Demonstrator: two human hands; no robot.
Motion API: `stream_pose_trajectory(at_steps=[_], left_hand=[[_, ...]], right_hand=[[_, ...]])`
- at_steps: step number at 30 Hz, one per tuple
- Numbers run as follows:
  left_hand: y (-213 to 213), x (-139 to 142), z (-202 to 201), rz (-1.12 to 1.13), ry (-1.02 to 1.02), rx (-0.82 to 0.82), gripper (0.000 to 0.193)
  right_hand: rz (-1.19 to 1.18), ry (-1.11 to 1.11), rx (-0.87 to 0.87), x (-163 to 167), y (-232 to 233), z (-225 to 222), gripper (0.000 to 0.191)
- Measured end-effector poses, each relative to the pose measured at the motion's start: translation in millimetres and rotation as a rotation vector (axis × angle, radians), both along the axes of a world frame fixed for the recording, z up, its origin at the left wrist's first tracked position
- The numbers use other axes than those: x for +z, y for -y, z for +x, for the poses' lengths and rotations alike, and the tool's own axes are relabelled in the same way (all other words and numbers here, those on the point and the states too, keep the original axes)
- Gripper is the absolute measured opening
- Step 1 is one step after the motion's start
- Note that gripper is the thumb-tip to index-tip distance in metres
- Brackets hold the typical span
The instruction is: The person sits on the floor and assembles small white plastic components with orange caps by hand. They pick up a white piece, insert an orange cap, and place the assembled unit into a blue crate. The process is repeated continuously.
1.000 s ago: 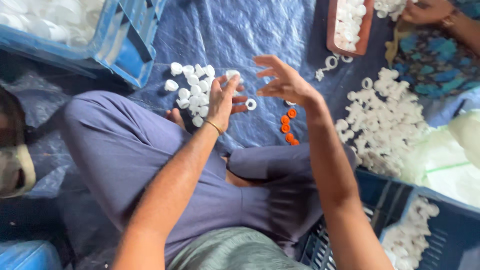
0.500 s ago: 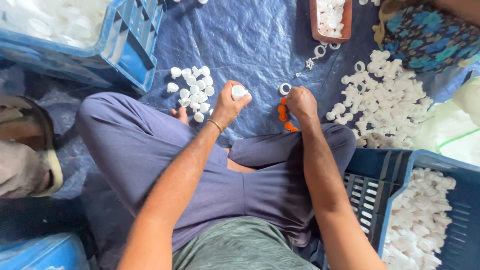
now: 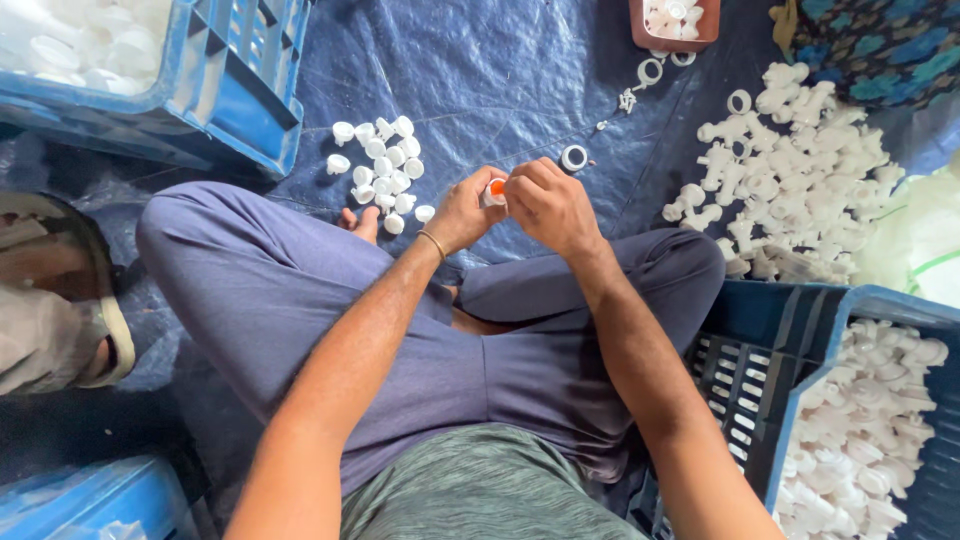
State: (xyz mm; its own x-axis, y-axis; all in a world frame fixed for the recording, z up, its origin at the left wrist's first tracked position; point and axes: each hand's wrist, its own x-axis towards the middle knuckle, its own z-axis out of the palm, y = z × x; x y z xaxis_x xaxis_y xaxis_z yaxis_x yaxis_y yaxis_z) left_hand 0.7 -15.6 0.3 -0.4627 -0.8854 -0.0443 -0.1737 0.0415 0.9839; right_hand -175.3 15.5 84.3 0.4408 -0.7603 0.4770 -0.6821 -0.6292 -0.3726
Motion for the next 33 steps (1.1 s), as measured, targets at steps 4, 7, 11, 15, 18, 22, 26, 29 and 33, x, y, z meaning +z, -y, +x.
stream_pose_trajectory(at_steps=[4,7,11,15,18,22,26,29,33], left_hand=[[2,-3,-1,0.028,-0.097,-0.039,0.029],[5,-5,-1,0.038,-0.185,-0.063,0.032],[7,-3,0,0.0,-0.102,-0.034,0.032],[8,-1,1,0.02,-0.094,-0.009,0.032],[9,1,2,-0.008,-0.09,0.018,0.031],[8,6,2,-0.054,-0.087,0.02,0.027],[7,6,2,-0.026,-0.058,0.018,0.032],[6,-2,2,-0.066,-0.039,0.044,0.033],[4,-13,0,-0.172,0.028,0.067,0.026]], right_hand=[[-0.045,-0.012,0.039,-3,2,-1,0.017],[-0.077,0.009,0.042,-3,3,0,0.017],[-0.078,0.016,0.058,1,4,2,0.019],[-0.048,0.024,0.067,5,5,4,0.024],[-0.023,0.048,0.052,7,3,4,0.029],[0.017,0.129,0.02,9,1,5,0.032],[0.026,0.064,0.052,8,0,8,0.027],[0.079,0.187,-0.006,2,0,8,0.026],[0.178,0.322,-0.043,-11,3,1,0.025]])
